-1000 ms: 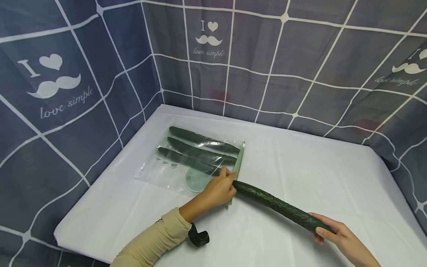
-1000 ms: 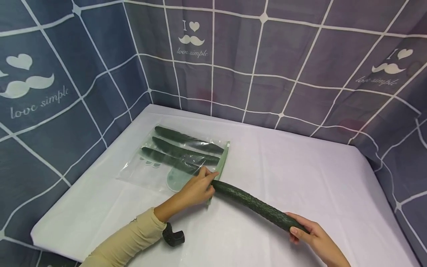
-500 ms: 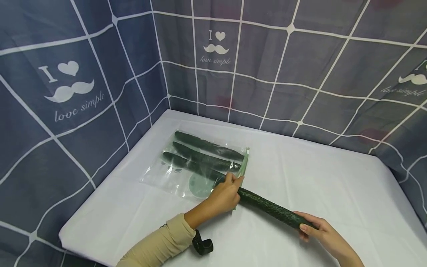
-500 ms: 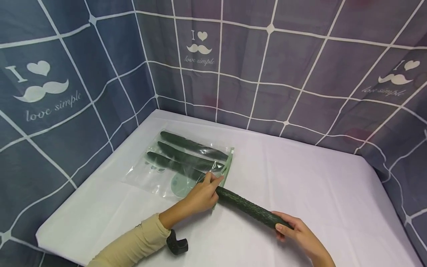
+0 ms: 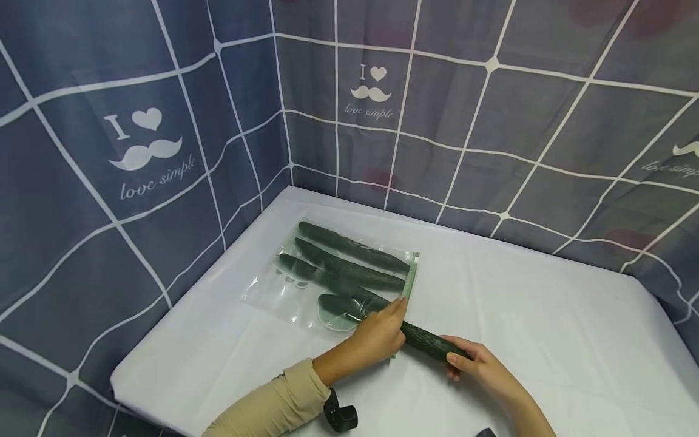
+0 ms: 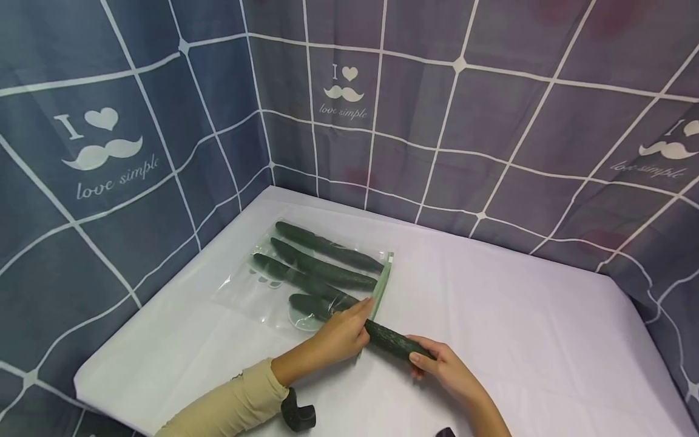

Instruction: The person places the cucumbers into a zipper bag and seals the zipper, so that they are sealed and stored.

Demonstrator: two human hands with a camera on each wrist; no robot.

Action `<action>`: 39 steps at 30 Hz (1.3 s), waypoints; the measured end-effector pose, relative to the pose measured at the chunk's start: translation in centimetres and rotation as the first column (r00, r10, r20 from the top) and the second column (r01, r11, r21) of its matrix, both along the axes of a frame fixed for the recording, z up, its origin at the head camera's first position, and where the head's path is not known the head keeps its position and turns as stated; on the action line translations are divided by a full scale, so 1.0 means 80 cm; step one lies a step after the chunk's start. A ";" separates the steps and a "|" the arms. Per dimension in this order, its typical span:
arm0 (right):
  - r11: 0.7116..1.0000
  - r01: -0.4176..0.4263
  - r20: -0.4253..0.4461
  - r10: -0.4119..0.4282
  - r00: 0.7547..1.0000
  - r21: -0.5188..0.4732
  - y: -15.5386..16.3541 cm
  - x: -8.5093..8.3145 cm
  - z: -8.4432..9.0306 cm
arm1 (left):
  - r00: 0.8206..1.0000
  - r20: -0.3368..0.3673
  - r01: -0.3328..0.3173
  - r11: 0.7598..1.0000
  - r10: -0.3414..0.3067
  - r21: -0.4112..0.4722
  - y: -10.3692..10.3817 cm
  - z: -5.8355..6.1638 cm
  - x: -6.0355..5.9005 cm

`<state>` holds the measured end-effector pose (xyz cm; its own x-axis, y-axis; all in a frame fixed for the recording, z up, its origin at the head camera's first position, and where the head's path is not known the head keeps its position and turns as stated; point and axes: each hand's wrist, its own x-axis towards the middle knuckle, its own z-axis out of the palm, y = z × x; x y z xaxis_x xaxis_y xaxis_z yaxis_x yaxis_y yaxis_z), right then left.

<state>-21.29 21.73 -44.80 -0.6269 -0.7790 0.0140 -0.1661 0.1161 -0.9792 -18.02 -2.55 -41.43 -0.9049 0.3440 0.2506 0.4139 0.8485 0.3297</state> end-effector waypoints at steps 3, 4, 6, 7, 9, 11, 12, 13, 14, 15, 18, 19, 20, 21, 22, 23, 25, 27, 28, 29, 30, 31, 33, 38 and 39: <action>0.999 0.036 -0.030 -0.035 0.999 0.031 -0.020 -0.012 0.003 | 0.999 -0.054 -0.006 0.999 0.004 -0.040 0.005 0.005 -0.008; 0.998 0.047 -0.036 -0.045 0.998 0.033 -0.027 -0.016 0.004 | 0.998 -0.066 -0.008 0.999 0.005 -0.043 0.007 0.007 -0.011; 0.998 0.055 -0.041 -0.053 0.998 0.029 -0.037 -0.023 0.004 | 0.998 -0.067 0.000 0.999 -0.002 -0.040 0.013 0.010 -0.013; 0.998 0.051 -0.045 -0.050 0.998 0.022 -0.041 -0.025 0.003 | 0.998 -0.068 0.005 0.999 -0.007 -0.041 0.016 0.011 -0.013; 1.000 0.028 -0.033 -0.028 0.999 0.005 -0.046 -0.026 0.000 | 0.999 -0.043 0.029 0.999 -0.030 -0.024 0.023 0.010 -0.011; 1.000 -0.007 -0.022 0.006 1.000 -0.010 -0.049 -0.026 -0.005 | 0.998 -0.040 0.050 0.998 -0.051 -0.029 0.029 0.006 -0.007; 1.000 -0.023 -0.021 0.023 1.000 -0.014 -0.050 -0.026 -0.007 | 0.997 -0.043 0.059 0.998 -0.060 -0.030 0.032 0.005 -0.005; 0.999 -0.033 -0.026 0.033 0.999 -0.014 -0.051 -0.026 -0.009 | 0.997 -0.052 0.063 0.997 -0.064 -0.035 0.034 0.004 -0.004; 0.999 -0.033 -0.033 0.033 0.999 -0.008 -0.051 -0.026 -0.010 | 0.996 -0.059 0.063 0.997 -0.065 -0.034 0.036 0.003 -0.004; 1.000 -0.024 -0.049 0.024 0.998 0.006 -0.052 -0.026 -0.010 | 0.996 -0.073 0.055 0.998 -0.058 -0.040 0.037 0.002 -0.004; 0.997 0.016 -0.079 -0.010 0.997 0.076 -0.053 -0.025 -0.010 | 0.997 -0.069 0.040 0.998 -0.043 -0.046 0.039 0.003 -0.005; 0.993 0.036 -0.083 -0.027 0.996 0.113 -0.052 -0.024 -0.009 | 0.997 -0.060 0.039 0.998 -0.042 -0.051 0.040 0.004 -0.006; 0.987 0.054 -0.091 -0.041 0.995 0.154 -0.051 -0.022 -0.008 | 0.998 -0.047 0.045 0.997 -0.048 -0.057 0.040 0.004 -0.006; 0.979 0.068 -0.101 -0.050 0.994 0.190 -0.049 -0.020 -0.008 | 0.998 -0.033 0.053 0.997 -0.055 -0.063 0.042 0.004 -0.007; 0.973 0.081 -0.097 -0.061 0.993 0.216 -0.046 -0.017 -0.007 | 0.998 -0.015 0.067 0.996 -0.068 -0.061 0.043 0.003 -0.008; 0.963 0.102 -0.104 -0.078 0.991 0.250 -0.042 -0.014 -0.005 | 0.997 -0.002 0.080 0.995 -0.080 -0.062 0.044 0.003 -0.008; 0.944 0.148 -0.122 -0.117 0.986 0.294 -0.032 -0.009 -0.002 | 0.995 0.000 0.095 0.993 -0.096 -0.063 0.046 0.002 -0.011; 0.934 0.176 -0.128 -0.143 0.981 0.312 -0.020 -0.007 0.001 | 0.996 0.003 0.092 0.994 -0.092 -0.060 0.047 0.002 -0.014; 0.932 0.182 -0.123 -0.150 0.981 0.314 -0.015 -0.006 0.002 | 0.996 0.011 0.088 0.995 -0.088 -0.052 0.046 0.001 -0.015; 0.930 0.185 -0.125 -0.152 0.980 0.318 -0.010 -0.006 0.003 | 0.997 0.013 0.081 0.995 -0.080 -0.051 0.046 0.001 -0.016; 0.933 0.179 -0.119 -0.148 0.982 0.312 -0.006 -0.006 0.004 | 0.997 0.023 0.076 0.996 -0.075 -0.046 0.045 0.001 -0.016; 0.936 0.171 -0.108 -0.144 0.984 0.308 -0.003 -0.006 0.004 | 0.997 0.029 0.073 0.996 -0.072 -0.044 0.044 0.001 -0.016; 0.942 0.157 -0.078 -0.140 0.987 0.296 0.000 -0.007 0.003 | 0.996 0.040 0.080 0.996 -0.078 -0.038 0.043 0.000 -0.015; 0.955 0.149 -0.055 -0.140 0.989 0.254 -0.005 -0.006 -0.003 | 0.993 0.046 0.112 0.993 -0.110 -0.040 0.045 0.000 -0.011; 0.959 0.149 -0.060 -0.138 0.989 0.243 -0.007 -0.005 -0.004 | 0.992 0.051 0.113 0.993 -0.111 -0.039 0.046 0.000 -0.010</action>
